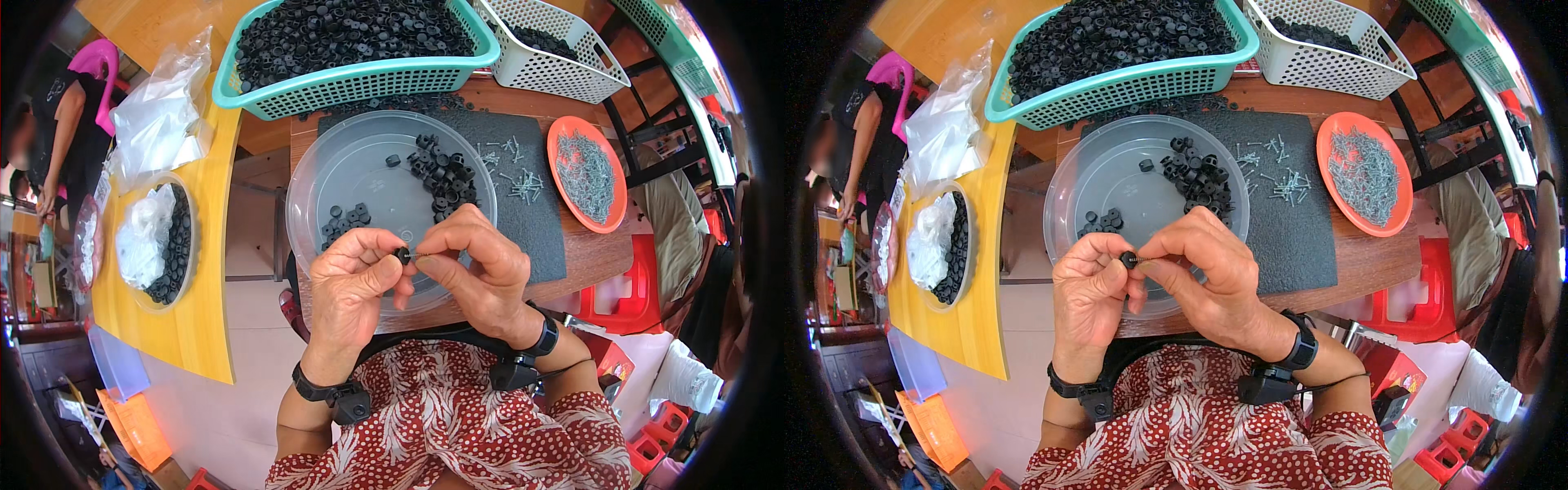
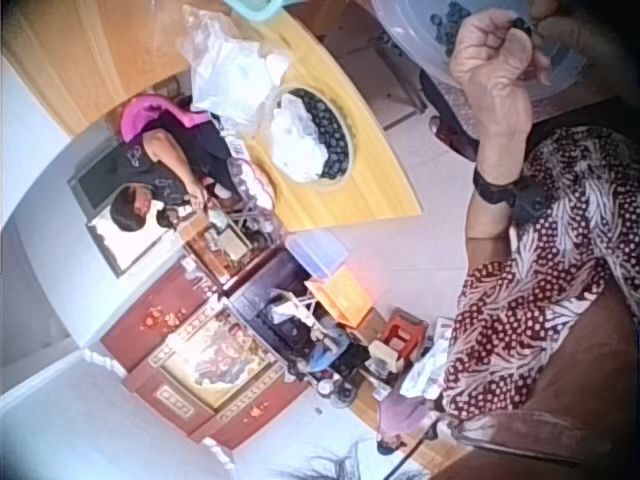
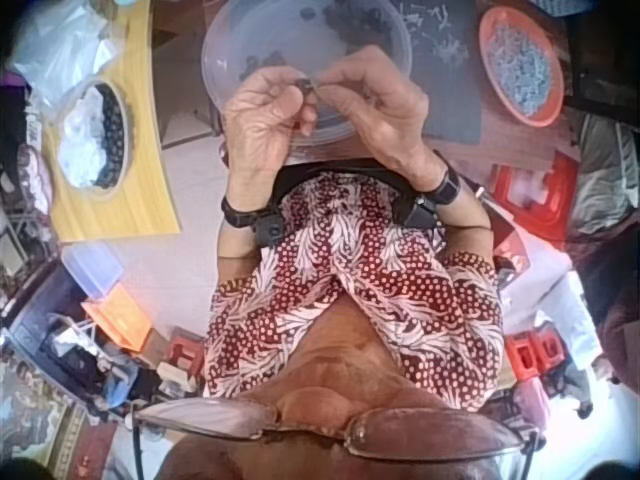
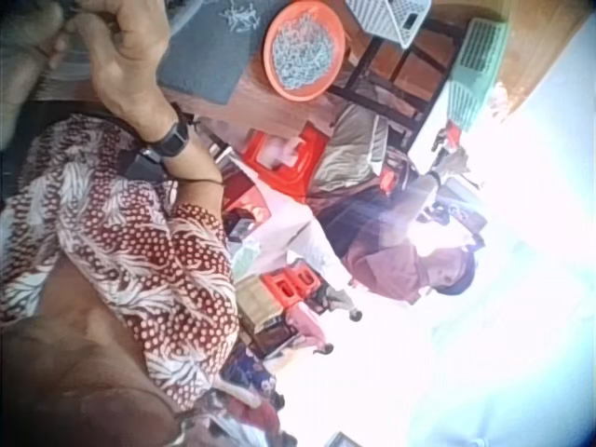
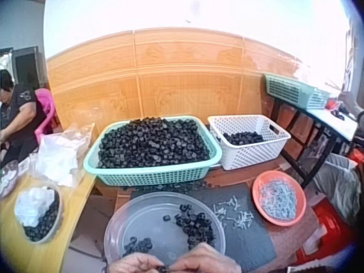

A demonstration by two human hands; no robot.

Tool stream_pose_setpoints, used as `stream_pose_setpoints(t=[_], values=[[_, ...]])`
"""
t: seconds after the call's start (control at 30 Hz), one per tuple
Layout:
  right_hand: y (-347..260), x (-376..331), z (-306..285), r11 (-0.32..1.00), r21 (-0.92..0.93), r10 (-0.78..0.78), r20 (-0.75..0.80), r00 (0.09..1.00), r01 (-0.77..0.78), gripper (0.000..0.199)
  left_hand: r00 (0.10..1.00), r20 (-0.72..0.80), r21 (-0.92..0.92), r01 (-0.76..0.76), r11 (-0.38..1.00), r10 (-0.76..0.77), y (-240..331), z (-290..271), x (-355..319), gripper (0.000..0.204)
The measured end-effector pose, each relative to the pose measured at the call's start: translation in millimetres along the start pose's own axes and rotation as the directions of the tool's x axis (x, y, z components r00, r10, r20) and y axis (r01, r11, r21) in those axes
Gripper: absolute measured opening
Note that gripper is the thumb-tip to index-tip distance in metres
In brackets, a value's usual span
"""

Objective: The recorder manually assembles small black plastic hardware components by inserting screws into pre-drilled holes at a workstation.

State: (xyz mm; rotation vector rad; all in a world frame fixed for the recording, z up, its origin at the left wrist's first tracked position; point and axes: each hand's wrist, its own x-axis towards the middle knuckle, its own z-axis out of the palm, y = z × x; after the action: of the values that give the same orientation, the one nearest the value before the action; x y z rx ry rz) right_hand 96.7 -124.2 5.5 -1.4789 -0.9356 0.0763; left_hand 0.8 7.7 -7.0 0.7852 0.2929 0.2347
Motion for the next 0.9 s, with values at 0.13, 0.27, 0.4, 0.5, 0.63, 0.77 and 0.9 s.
stream_pose_setpoints(t=[0.13, 0.27, 0.4, 0.5, 0.63, 0.77, 0.9], values=[[2, 3, -4, 0.984, -0.144, -0.101, 0.048, 0.994, 0.107, 0.02, 0.999, -0.006, 0.052, -0.032, 0.998, 0.032, -1, 0, 3, 0.021], [3, 8, -4, 0.929, -0.246, -0.262, 0.091, 0.961, 0.276, 0.023, 0.994, -0.041, 0.144, -0.093, 0.985, 0.1, -1, 6, 1, 0.019], [5, 7, 2, 0.908, -0.268, -0.322, 0.047, 0.945, 0.323, 0.023, 0.993, -0.053, 0.162, -0.099, 0.982, 0.109, -3, 7, -1, 0.017], [7, 4, 3, 0.935, -0.21, -0.283, 0.047, 0.958, 0.286, 0.024, 0.993, -0.048, 0.191, -0.1, 0.977, 0.111, -3, 4, -1, 0.017], [7, 15, -3, 0.939, -0.209, -0.251, 0.131, 0.959, 0.274, 0.024, 0.992, -0.071, 0.198, -0.093, 0.976, 0.109, 4, 3, 0, 0.016], [24, 52, -13, 0.921, -0.331, -0.136, 0.224, 0.965, 0.207, 0.024, 0.972, -0.184, 0.201, -0.108, 0.974, 0.146, 6, 0, 2, 0.022], [58, 80, -9, 0.76, -0.561, -0.16, 0.327, 0.931, 0.328, 0.016, 0.974, -0.173, 0.185, -0.116, 0.976, 0.149, 6, -2, 3, 0.023]])
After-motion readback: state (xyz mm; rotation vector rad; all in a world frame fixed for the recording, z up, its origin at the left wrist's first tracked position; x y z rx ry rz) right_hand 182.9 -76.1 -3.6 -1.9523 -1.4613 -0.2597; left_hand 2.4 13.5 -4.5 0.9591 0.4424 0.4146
